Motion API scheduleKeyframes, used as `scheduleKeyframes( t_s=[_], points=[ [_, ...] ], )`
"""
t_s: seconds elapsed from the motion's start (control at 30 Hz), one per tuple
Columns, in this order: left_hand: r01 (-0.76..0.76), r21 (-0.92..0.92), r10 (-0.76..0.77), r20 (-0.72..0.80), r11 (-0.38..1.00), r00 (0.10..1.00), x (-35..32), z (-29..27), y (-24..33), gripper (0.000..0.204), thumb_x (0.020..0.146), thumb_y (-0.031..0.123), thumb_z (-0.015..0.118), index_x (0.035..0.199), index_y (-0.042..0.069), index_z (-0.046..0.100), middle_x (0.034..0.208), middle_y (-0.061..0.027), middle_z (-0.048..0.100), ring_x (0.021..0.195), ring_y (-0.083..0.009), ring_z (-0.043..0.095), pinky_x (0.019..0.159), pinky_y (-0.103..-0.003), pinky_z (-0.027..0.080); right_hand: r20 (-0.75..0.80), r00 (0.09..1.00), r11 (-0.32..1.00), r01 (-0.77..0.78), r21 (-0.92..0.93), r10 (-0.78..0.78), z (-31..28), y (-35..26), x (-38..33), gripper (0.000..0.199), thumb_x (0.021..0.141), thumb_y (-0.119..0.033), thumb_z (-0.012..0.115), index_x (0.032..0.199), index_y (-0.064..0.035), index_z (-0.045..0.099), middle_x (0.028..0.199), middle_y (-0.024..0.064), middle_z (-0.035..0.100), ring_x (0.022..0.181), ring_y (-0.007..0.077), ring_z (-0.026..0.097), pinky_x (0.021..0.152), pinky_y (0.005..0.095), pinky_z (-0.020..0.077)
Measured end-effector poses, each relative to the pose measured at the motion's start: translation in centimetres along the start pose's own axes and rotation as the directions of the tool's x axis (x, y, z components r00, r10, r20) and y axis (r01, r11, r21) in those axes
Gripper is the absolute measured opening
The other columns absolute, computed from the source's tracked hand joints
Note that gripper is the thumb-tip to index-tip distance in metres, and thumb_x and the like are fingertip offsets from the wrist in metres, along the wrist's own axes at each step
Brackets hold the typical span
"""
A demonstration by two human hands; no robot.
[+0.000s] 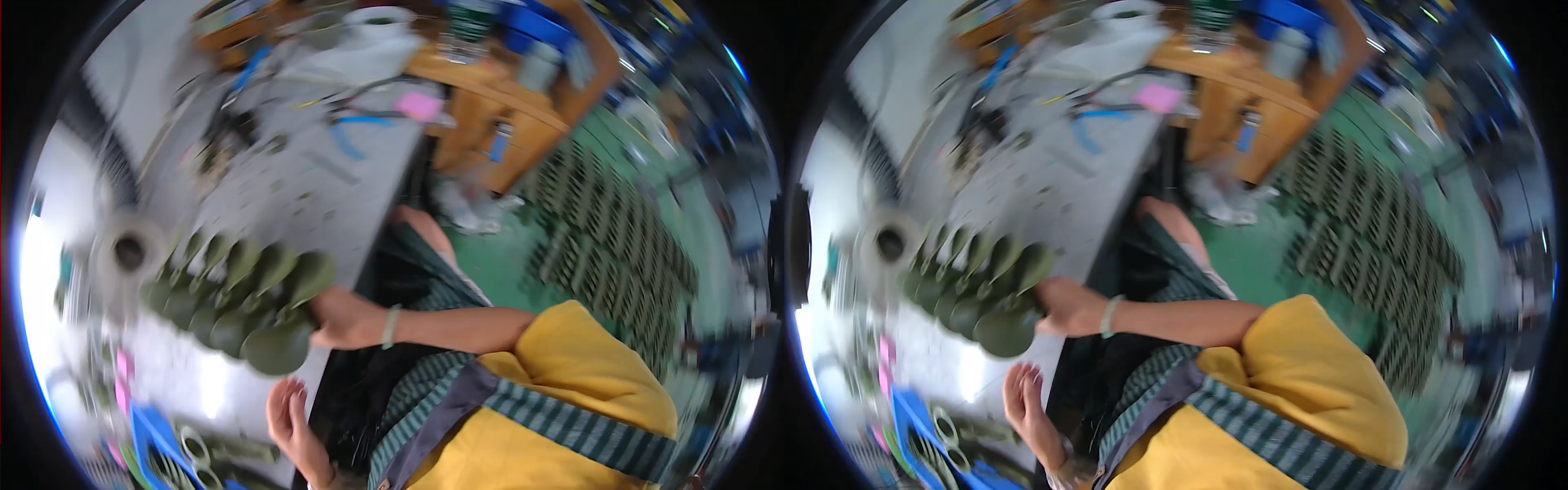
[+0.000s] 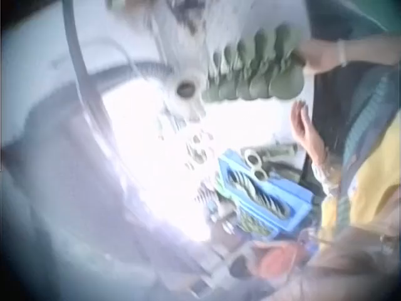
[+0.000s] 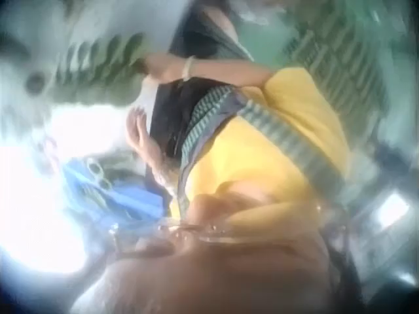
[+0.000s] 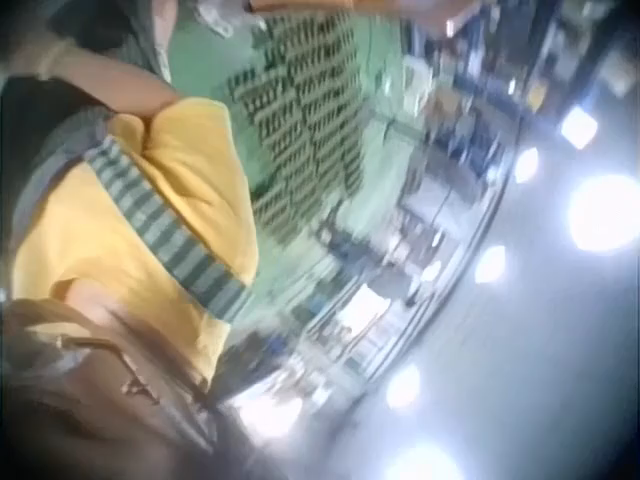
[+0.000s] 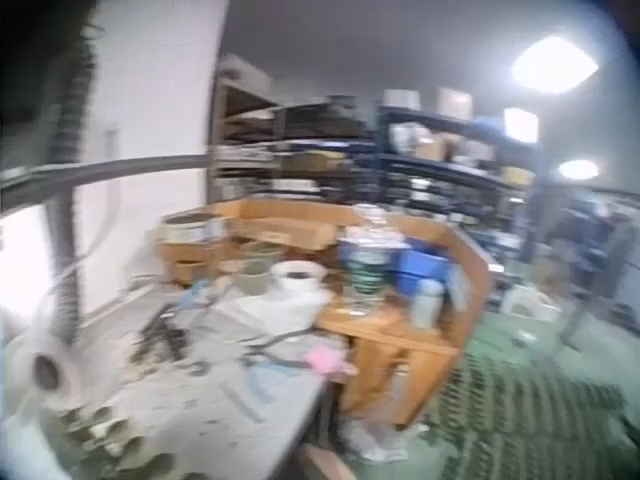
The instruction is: The person picks up a green plastic part from a bin and places it onto a metal fixture. Using a soldering iron, they apply heat to weld together multiple green components along the fixture before picking up the finished assembly and placing it on the floor.
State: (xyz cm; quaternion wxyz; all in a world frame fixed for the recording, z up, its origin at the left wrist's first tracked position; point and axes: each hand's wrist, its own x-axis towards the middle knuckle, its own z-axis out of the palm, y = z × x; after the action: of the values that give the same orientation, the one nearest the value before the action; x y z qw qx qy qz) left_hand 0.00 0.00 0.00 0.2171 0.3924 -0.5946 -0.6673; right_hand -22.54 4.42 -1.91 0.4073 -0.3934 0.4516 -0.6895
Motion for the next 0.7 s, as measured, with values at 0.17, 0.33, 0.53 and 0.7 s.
scheduleKeyframes(
  t_s=[0.17,0.33,0.53,0.7],
  points=[
    [0.021,0.078,-0.018,-0.036,0.997,0.999,0.5,2.7,2.8,0.028,0.091,0.012,0.054,0.113,-0.004,0.055,0.108,-0.0185,0.057,0.106,-0.0275,0.055,0.097,-0.035,0.045,-0.129,0.991,0.917,-0.023,-0.399,-0.031,-1.0,-1.1,-1.1,0.035,0.07,-0.015,0.063,0.098,0.0032,0.055,0.075,0.0212,0.06,0.07,0.037,0.059,0.063,0.0411,0.0459],
    [-0.144,0.217,0.123,0.107,0.965,0.987,2.0,4.4,3.0,0.022,0.086,0.003,0.055,0.105,-0.007,0.057,0.106,-0.0165,0.056,0.094,-0.0239,0.057,0.084,-0.032,0.051,-0.236,0.947,0.917,0.114,-0.382,-0.216,-3.8,-3.4,-5.8,0.041,0.067,-0.013,0.065,0.104,0.0048,0.058,0.069,0.0181,0.063,0.062,0.0289,0.063,0.06,0.0364,0.0486],
    [-0.319,0.364,0.179,0.369,0.875,0.912,4.2,9.7,4.2,0.021,0.082,0.0,0.056,0.102,-0.008,0.058,0.107,-0.0165,0.059,0.095,-0.0227,0.057,0.081,-0.032,0.052,-0.48,0.813,0.86,0.048,-0.508,-0.329,-9.0,-13.9,-26.5,0.03,0.078,-0.024,0.068,0.09,0.0026,0.06,0.078,0.0175,0.06,0.068,0.0279,0.058,0.063,0.0394,0.0469],
    [-0.492,0.489,0.16,0.573,0.721,0.804,6.9,17.1,5.9,0.032,0.094,0.01,0.052,0.124,0.001,0.05,0.112,-0.0116,0.058,0.105,-0.019,0.055,0.095,-0.032,0.043,-0.884,0.463,0.694,-0.615,-0.374,-0.066,-8.5,-15.9,-42.9,0.037,0.073,-0.019,0.076,0.1,0.0008,0.061,0.09,0.0105,0.064,0.08,0.0189,0.06,0.073,0.0314,0.049]
  ],
)
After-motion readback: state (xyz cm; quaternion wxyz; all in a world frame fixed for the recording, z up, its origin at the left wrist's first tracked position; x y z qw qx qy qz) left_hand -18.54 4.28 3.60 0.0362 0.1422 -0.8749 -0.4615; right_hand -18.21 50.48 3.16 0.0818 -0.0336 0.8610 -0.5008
